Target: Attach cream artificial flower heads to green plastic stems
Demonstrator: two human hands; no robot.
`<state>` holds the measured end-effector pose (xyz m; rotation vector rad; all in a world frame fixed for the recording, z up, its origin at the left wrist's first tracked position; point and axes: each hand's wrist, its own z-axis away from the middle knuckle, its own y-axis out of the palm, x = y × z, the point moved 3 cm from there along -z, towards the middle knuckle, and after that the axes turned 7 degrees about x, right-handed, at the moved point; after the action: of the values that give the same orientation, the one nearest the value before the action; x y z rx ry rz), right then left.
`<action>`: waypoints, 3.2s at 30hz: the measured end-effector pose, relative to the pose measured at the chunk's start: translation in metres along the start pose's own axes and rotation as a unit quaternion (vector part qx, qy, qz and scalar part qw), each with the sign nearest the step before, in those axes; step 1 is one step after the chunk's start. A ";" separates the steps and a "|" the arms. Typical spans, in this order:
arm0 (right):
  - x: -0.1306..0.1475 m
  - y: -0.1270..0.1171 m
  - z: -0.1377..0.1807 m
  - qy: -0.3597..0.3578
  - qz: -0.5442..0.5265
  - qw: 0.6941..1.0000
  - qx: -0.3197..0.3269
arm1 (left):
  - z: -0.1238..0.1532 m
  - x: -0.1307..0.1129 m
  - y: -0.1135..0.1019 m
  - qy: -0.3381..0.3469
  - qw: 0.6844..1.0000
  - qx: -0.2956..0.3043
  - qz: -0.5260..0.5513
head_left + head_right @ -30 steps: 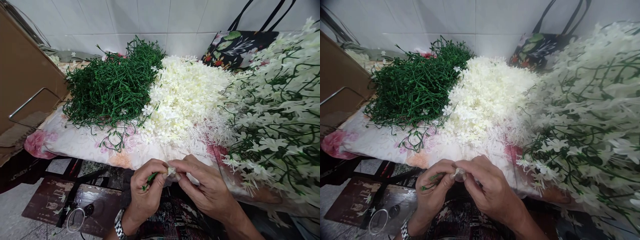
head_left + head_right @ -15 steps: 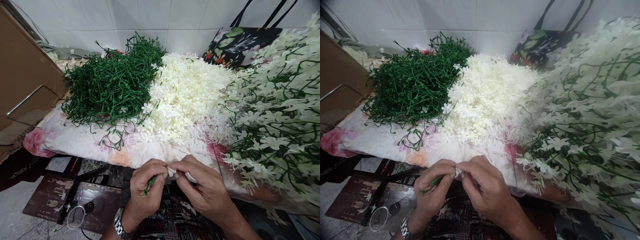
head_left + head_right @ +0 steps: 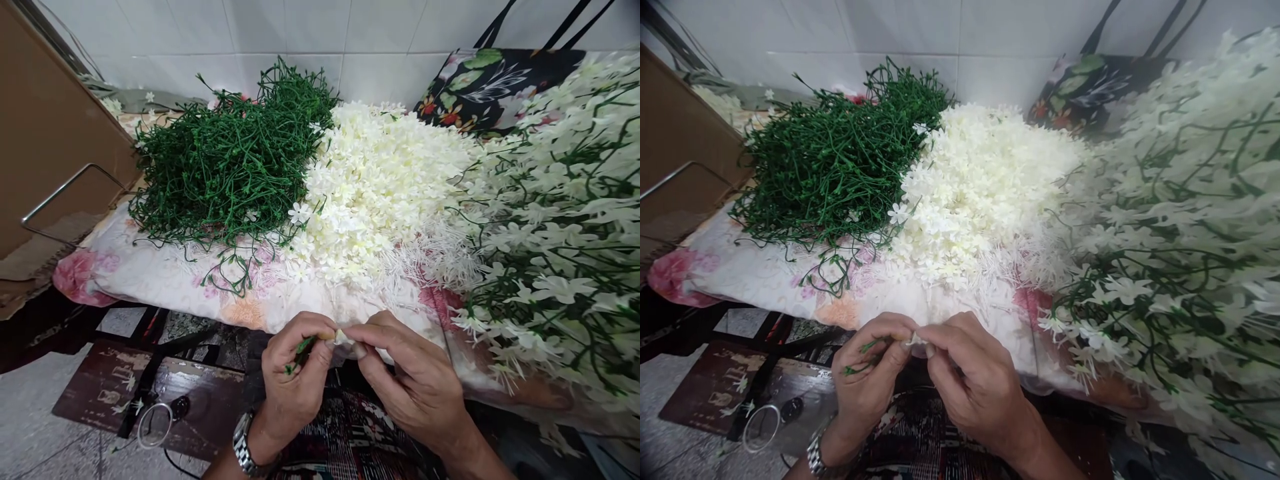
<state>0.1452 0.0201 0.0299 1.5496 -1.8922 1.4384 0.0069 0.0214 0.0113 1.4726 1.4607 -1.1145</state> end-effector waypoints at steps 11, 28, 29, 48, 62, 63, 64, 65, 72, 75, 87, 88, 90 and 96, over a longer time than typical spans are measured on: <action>0.002 0.010 0.002 0.015 0.101 0.993 -0.054 | 0.009 0.015 0.003 -0.165 0.979 -0.049 0.108; 0.000 0.020 -0.013 0.014 0.186 0.982 -0.040 | 0.000 0.016 0.010 -0.283 0.923 -0.114 0.236; 0.000 0.020 -0.013 0.013 0.187 0.982 -0.038 | -0.001 0.016 0.011 -0.292 0.919 -0.113 0.240; -0.001 0.020 -0.013 0.011 0.180 0.984 0.003 | 0.010 0.022 -0.001 -0.193 0.975 -0.064 0.091; -0.002 0.014 -0.006 -0.003 0.082 0.997 -0.001 | 0.002 0.018 0.002 -0.181 0.969 -0.033 0.163; -0.003 0.014 -0.006 -0.001 0.078 0.997 -0.004 | 0.002 0.017 0.001 -0.167 0.974 -0.027 0.150; -0.003 0.014 -0.005 0.001 0.073 0.997 -0.006 | 0.002 0.016 0.001 -0.156 0.978 -0.020 0.137; -0.003 0.014 -0.005 0.004 0.069 0.998 -0.008 | 0.002 0.014 0.000 -0.147 0.981 -0.014 0.127; -0.001 0.014 -0.004 0.022 0.024 0.999 0.008 | 0.004 0.016 0.002 -0.181 0.964 0.001 0.194; -0.001 0.013 -0.005 0.025 0.003 1.000 0.017 | 0.004 0.019 0.003 -0.204 0.947 -0.017 0.247; -0.027 -0.013 -0.007 -0.042 0.285 0.958 0.010 | -0.012 0.020 -0.005 -0.253 0.908 -0.142 0.301; -0.028 -0.016 -0.007 -0.041 0.293 0.955 0.005 | -0.012 0.021 -0.005 -0.255 0.908 -0.142 0.301; -0.029 -0.022 -0.006 -0.036 0.294 0.955 -0.017 | -0.011 0.021 -0.005 -0.254 0.909 -0.139 0.301; -0.025 -0.042 -0.005 0.008 0.240 0.966 -0.099 | -0.011 0.018 -0.002 -0.247 0.910 -0.126 0.309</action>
<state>0.1887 0.0416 0.0348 1.0259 -2.4298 1.3691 0.0052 0.0380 -0.0019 1.2171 0.6759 -0.7789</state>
